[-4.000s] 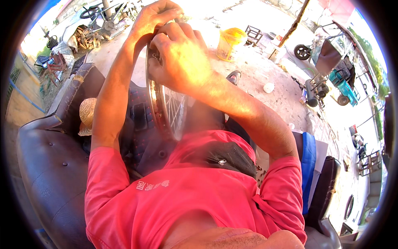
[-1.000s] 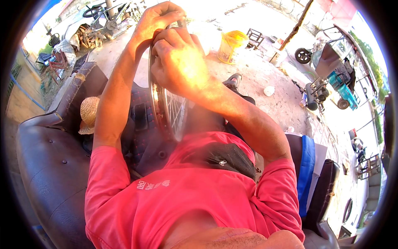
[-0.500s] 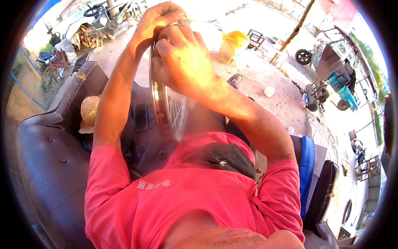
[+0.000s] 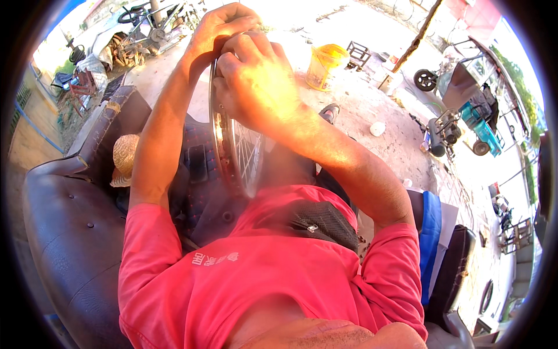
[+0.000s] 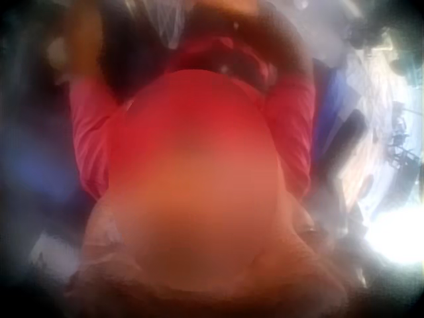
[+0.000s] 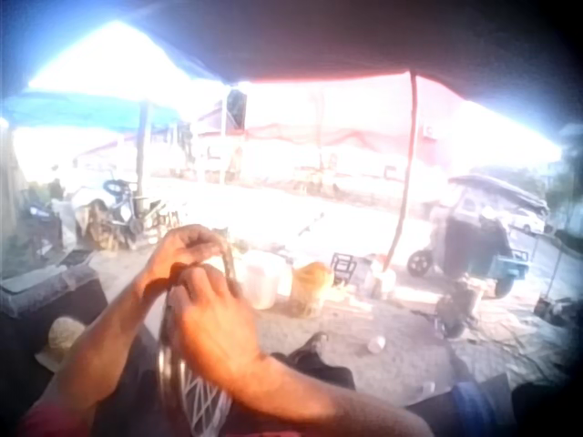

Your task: The person threads spokes through the holes in a bicycle rim and fastens them to a central hub while holding the wheel rim on their lap.

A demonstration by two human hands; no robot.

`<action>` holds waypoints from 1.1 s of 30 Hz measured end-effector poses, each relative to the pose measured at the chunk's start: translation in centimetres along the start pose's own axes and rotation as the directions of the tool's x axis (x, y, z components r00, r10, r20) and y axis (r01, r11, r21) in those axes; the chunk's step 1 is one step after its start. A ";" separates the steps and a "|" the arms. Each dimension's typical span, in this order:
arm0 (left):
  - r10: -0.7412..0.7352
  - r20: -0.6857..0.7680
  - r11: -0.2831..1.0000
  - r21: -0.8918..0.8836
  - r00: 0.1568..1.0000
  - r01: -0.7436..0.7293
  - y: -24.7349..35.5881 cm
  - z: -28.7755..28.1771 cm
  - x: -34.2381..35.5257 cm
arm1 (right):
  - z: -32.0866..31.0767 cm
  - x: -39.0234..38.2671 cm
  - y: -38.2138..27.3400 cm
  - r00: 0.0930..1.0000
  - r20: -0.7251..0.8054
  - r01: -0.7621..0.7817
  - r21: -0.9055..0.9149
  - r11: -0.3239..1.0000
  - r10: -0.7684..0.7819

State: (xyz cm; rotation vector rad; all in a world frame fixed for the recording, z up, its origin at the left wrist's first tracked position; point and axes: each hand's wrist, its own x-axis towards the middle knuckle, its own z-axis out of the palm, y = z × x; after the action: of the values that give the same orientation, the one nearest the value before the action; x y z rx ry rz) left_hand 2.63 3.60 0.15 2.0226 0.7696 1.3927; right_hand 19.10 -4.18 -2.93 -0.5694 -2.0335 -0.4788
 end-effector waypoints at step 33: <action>0.006 -0.040 0.999 -0.039 0.999 -0.007 -0.9 0.2 0.2 | -0.1 -0.7 -0.5 0.996 -0.005 0.093 0.021 0.995 -0.092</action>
State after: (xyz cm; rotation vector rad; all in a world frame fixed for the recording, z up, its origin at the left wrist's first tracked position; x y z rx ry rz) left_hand 2.72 4.30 -0.45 1.9740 0.7476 1.4452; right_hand 19.14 -4.79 -3.57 -0.4622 -2.0651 -0.5118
